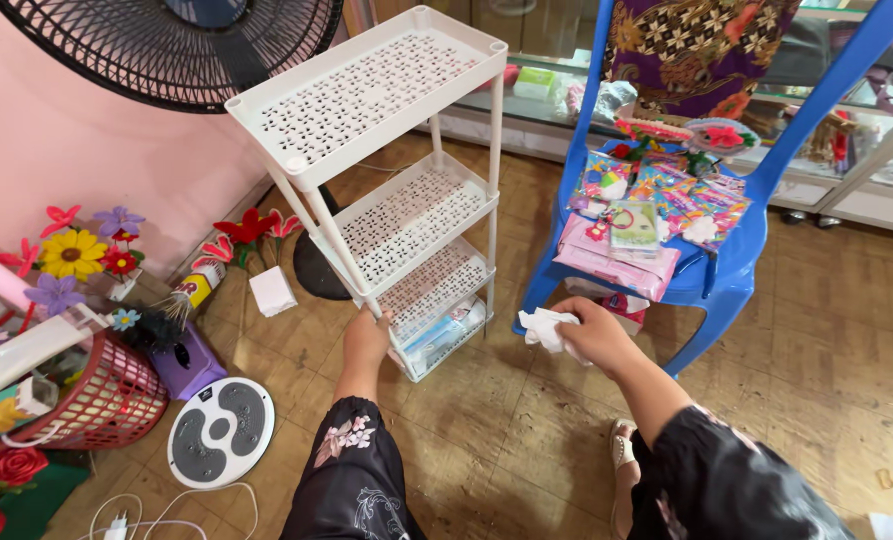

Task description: The person assembles a white plastic three-tier shelf by inserting vertical poles into the trays and securing them. Then the person places packaged face masks and small colorful items onto the shelves.

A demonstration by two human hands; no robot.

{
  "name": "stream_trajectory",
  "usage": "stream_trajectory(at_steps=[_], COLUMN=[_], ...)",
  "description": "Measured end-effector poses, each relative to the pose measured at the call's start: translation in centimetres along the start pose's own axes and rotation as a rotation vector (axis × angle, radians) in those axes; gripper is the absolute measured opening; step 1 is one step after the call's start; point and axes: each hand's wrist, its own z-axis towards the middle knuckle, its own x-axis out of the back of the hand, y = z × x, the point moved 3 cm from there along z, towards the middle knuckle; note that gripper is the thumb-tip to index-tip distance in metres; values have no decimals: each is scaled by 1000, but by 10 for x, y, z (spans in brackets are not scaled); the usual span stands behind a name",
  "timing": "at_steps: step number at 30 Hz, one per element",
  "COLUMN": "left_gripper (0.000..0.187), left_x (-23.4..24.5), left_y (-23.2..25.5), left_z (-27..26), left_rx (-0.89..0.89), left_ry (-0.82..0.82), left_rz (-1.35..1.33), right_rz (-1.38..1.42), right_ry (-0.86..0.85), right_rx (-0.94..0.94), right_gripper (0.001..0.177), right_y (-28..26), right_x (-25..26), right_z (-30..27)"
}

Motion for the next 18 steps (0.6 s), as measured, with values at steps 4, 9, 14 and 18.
stream_trajectory(at_steps=[4,9,14,18], left_gripper=[28,28,33,45], left_x=[3,1,10,10], left_y=[-4,-5,18,55], left_z=[3,7,-3,-44], left_rx=[50,102,180,275], left_ry=[0,-16,-71,-301], left_rz=[17,57,102,286], right_rz=[23,-167,-267,-282], right_ry=[22,96,72,77], right_rx=[-2,115,63,96], right_gripper=[23,23,23,21], right_y=[-3,6,12,7], right_x=[16,16,3,-3], right_z=[-9,11,24,29])
